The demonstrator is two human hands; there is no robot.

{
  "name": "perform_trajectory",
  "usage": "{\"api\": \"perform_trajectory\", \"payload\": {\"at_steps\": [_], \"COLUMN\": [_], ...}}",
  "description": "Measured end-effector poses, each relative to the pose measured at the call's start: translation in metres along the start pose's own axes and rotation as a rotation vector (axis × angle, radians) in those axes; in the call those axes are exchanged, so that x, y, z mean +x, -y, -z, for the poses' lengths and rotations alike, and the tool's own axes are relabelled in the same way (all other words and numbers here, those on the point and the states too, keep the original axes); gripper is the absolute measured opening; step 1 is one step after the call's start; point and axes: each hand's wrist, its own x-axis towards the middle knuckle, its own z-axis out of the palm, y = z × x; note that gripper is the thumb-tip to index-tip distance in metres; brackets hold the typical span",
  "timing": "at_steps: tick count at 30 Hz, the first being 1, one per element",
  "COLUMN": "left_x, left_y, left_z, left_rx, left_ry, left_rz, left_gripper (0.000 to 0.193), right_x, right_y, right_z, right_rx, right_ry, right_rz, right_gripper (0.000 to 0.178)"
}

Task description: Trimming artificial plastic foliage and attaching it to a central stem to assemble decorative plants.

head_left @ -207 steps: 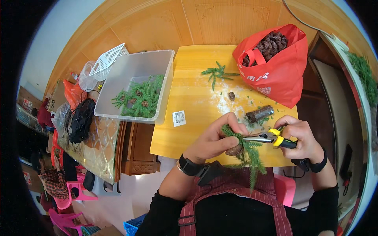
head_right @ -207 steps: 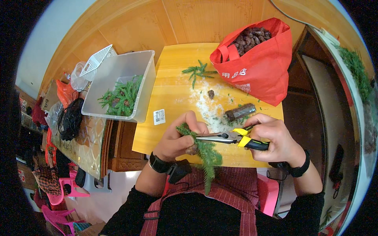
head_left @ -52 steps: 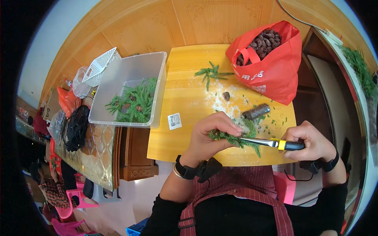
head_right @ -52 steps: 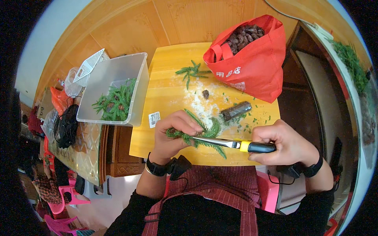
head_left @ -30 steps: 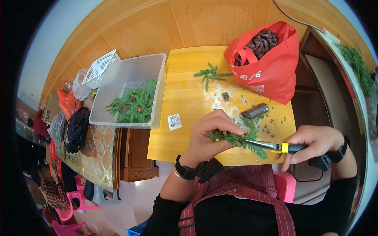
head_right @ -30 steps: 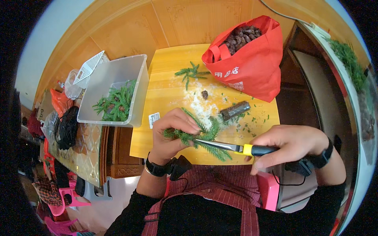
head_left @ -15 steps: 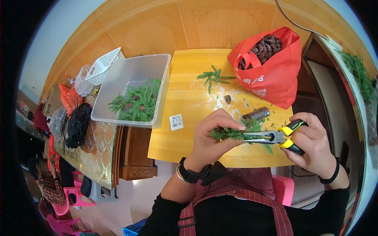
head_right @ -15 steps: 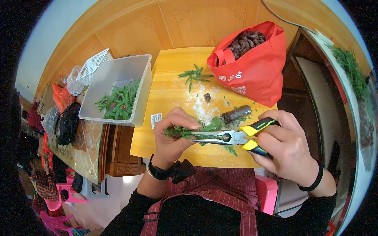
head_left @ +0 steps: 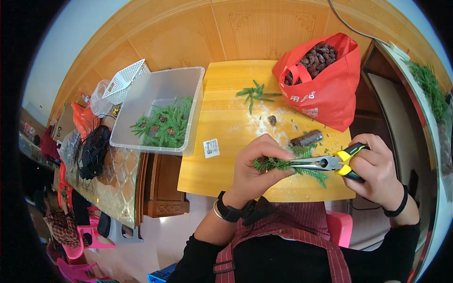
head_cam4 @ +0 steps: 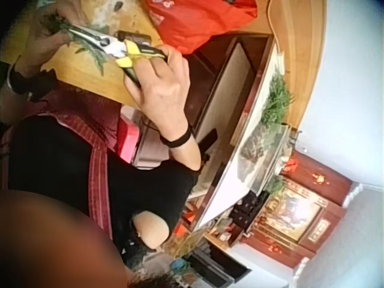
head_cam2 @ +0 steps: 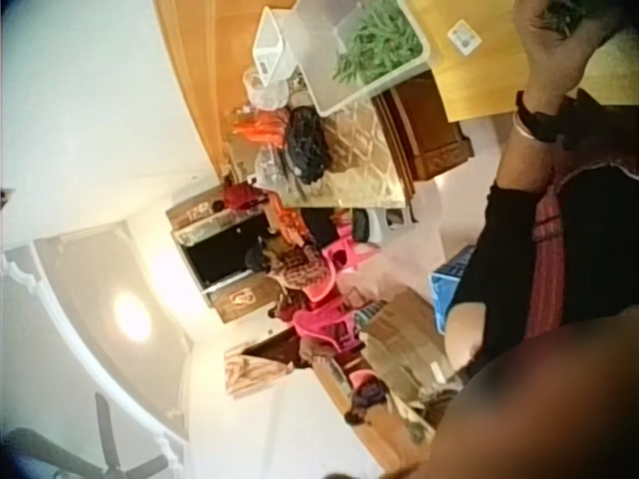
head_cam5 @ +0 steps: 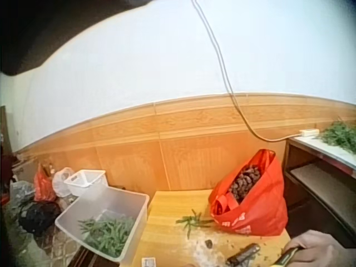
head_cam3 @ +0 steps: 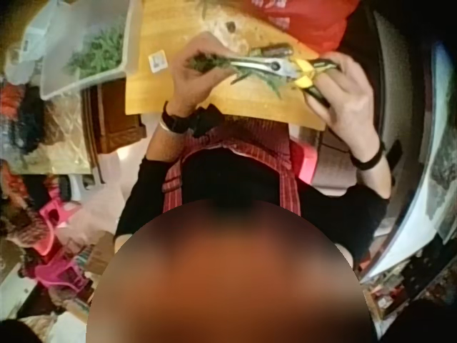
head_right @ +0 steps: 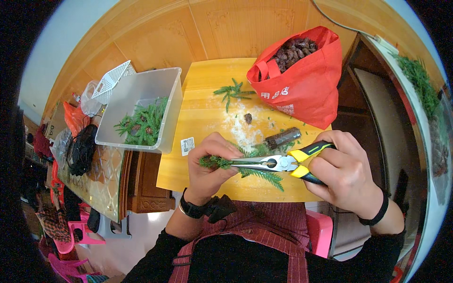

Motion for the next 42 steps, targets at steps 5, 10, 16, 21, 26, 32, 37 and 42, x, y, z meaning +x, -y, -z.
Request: {"api": "perform_trajectory", "payload": {"at_steps": [5, 10, 16, 21, 26, 32, 37, 42], "left_x": [0.0, 0.0, -0.003, -0.003, -0.003, -0.007, -0.005, -0.004], "left_y": [0.0, 0.001, 0.004, 0.005, 0.006, 0.007, 0.006, 0.003], "left_z": [0.0, -0.004, -0.004, -0.004, -0.003, -0.005, -0.006, -0.002], "left_rx": [0.034, 0.002, 0.001, -0.042, -0.075, -0.241, -0.253, -0.114], "left_ry": [0.013, 0.01, 0.013, 0.034, 0.045, -0.008, 0.005, 0.032], "left_rz": [0.023, -0.016, 0.056, 0.075, 0.101, 0.209, 0.195, 0.139], "left_gripper": [0.016, 0.022, 0.014, 0.012, 0.014, 0.021, 0.023, 0.023], "right_x": [-0.003, -0.008, -0.003, -0.004, -0.008, -0.007, 0.0, 0.006], "right_y": [-0.006, -0.008, -0.009, -0.013, -0.015, -0.016, -0.021, -0.02], "right_z": [-0.001, 0.001, -0.004, -0.007, -0.007, -0.004, -0.004, 0.004], "right_rx": [0.035, 0.035, 0.167, 0.202, 0.2, 0.379, 0.362, 0.173], "right_ry": [0.02, 0.035, 0.044, 0.047, 0.066, 0.188, 0.111, 0.109], "right_rz": [0.072, 0.073, 0.007, 0.004, -0.005, -0.091, -0.029, 0.014], "right_gripper": [0.022, 0.02, 0.017, 0.016, 0.016, 0.015, 0.015, 0.017]}}
